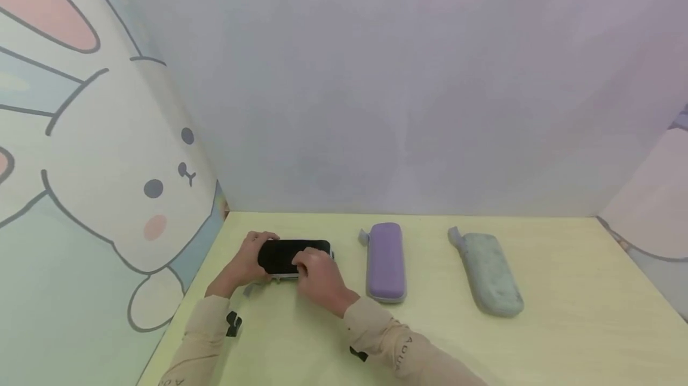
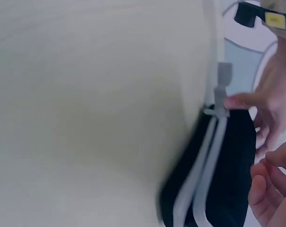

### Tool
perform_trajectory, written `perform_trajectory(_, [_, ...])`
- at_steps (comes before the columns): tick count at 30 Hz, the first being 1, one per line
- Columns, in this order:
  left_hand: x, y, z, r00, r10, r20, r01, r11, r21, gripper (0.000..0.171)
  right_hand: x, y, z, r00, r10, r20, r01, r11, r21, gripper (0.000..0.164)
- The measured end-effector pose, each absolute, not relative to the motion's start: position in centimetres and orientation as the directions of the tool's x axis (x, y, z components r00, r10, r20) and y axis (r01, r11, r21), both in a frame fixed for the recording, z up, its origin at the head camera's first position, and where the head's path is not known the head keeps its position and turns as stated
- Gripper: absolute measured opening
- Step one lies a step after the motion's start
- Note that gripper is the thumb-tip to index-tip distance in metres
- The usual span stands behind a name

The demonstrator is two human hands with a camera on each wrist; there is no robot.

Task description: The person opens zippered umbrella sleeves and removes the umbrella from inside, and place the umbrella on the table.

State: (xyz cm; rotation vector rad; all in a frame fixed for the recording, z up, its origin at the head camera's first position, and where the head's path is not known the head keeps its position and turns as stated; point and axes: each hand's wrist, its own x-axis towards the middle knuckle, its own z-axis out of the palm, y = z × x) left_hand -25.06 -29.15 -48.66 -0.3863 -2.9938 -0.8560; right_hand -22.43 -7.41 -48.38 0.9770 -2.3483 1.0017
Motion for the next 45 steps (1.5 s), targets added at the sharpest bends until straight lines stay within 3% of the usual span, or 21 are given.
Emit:
perform_trajectory(4, [-24.6, -29.0, -48.6, -0.966, 0.228, 0.124, 0.260, 0.841, 0.475, 0.086, -23.2, -5.6, -46.7, -0.721, -0.425, 0.548, -0.690, 0.511, -0.512, 0.016])
perform_trajectory(9, [-23.7, -28.8, -48.6, -0.953, 0.223, 0.203, 0.294, 0.842, 0.452, 0.087, -24.5, -3.9, -45.7, -0.818, -0.415, 0.399, -0.575, 0.546, -0.609, 0.018])
perform_trajectory(12, [-23.2, -28.6, -48.7, -0.946, 0.216, 0.242, 0.307, 0.837, 0.453, 0.085, -25.1, -3.4, -45.5, -0.843, -0.429, 0.324, -0.529, 0.555, -0.642, 0.018])
perform_trajectory(19, [-21.9, -28.3, -49.0, -0.929, 0.224, 0.296, 0.343, 0.822, 0.454, 0.072, -25.6, -3.3, -44.8, -0.835, -0.469, 0.289, -0.520, 0.497, -0.695, 0.017])
perform_trajectory(26, [-20.6, -28.8, -48.5, -0.882, 0.262, 0.391, 0.431, 0.784, 0.447, 0.058, -25.9, -3.4, -44.2, -0.848, -0.466, 0.251, -0.496, 0.535, -0.684, 0.019])
perform_trajectory(35, [-18.5, -27.8, -47.7, -0.828, 0.349, 0.439, 0.515, 0.782, 0.351, 0.059, -27.2, -3.9, -45.1, -0.831, -0.528, 0.176, -0.514, 0.605, -0.609, 0.040])
perform_trajectory(40, [-18.0, -27.3, -47.7, -0.780, 0.374, 0.503, 0.566, 0.764, 0.309, 0.057, -27.7, -4.5, -45.7, -0.773, -0.627, 0.102, -0.580, 0.631, -0.515, 0.053])
perform_trajectory(45, [-17.7, -27.4, -48.1, -0.746, 0.366, 0.556, 0.575, 0.776, 0.260, 0.052, -27.6, -5.4, -46.8, -0.729, -0.683, 0.046, -0.632, 0.645, -0.428, 0.057])
